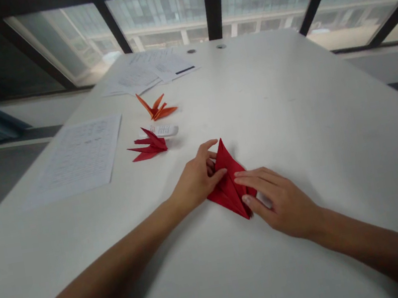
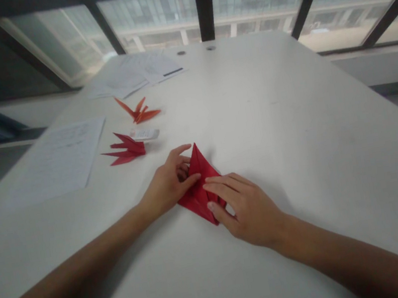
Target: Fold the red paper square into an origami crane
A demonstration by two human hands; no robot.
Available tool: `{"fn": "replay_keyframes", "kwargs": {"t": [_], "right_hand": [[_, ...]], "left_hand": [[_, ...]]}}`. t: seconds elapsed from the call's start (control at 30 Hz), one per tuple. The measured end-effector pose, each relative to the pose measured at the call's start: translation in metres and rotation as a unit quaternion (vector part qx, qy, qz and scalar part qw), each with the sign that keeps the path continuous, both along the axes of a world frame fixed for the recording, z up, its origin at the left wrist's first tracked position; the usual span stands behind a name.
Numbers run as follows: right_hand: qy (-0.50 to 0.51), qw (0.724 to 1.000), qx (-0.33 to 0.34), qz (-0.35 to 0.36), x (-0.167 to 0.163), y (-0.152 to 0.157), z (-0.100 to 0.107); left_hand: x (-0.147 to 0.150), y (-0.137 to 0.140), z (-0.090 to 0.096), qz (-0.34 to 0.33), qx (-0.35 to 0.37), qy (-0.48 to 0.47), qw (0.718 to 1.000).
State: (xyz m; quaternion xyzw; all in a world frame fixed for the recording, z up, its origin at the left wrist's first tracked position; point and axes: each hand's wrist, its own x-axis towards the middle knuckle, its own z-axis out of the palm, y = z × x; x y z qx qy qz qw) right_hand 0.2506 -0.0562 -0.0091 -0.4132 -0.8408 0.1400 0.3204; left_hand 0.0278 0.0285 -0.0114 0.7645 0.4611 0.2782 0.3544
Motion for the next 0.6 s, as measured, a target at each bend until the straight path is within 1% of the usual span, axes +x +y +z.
{"fn": "replay_keyframes", "kwargs": {"t": [0.07, 0.13, 0.17, 0.23, 0.3, 0.37, 0.43, 0.5, 0.6], "right_hand": [[0.040, 0.998, 0.027, -0.031, 0.004, 0.004, 0.001], [0.022, 0.997, 0.053, -0.050, 0.008, 0.008, 0.002], [-0.003, 0.997, 0.059, -0.047, 0.009, 0.010, 0.001], [-0.061, 0.996, 0.051, -0.027, 0.010, 0.012, -0.001], [-0.107, 0.994, 0.034, -0.011, 0.009, 0.013, -0.003], [-0.130, 0.991, 0.020, -0.009, 0.008, 0.012, -0.004], [-0.134, 0.991, 0.017, -0.014, 0.007, 0.010, -0.004], [-0.129, 0.991, 0.013, -0.022, 0.006, 0.010, -0.004], [-0.126, 0.992, 0.007, -0.025, 0.006, 0.010, -0.004]], "left_hand": [[0.001, -0.002, -0.001, -0.002, 0.041, 0.025, 0.999], [0.001, -0.004, -0.002, -0.015, 0.103, 0.051, 0.993], [0.001, -0.005, -0.002, -0.024, 0.143, 0.072, 0.987], [0.000, -0.007, -0.001, -0.044, 0.222, 0.135, 0.965], [-0.001, -0.008, 0.001, -0.051, 0.269, 0.211, 0.938], [-0.001, -0.010, 0.004, -0.039, 0.279, 0.264, 0.922], [-0.001, -0.010, 0.006, -0.023, 0.278, 0.286, 0.917], [-0.001, -0.009, 0.007, -0.022, 0.270, 0.292, 0.917], [-0.001, -0.008, 0.007, -0.043, 0.244, 0.287, 0.925]]}}
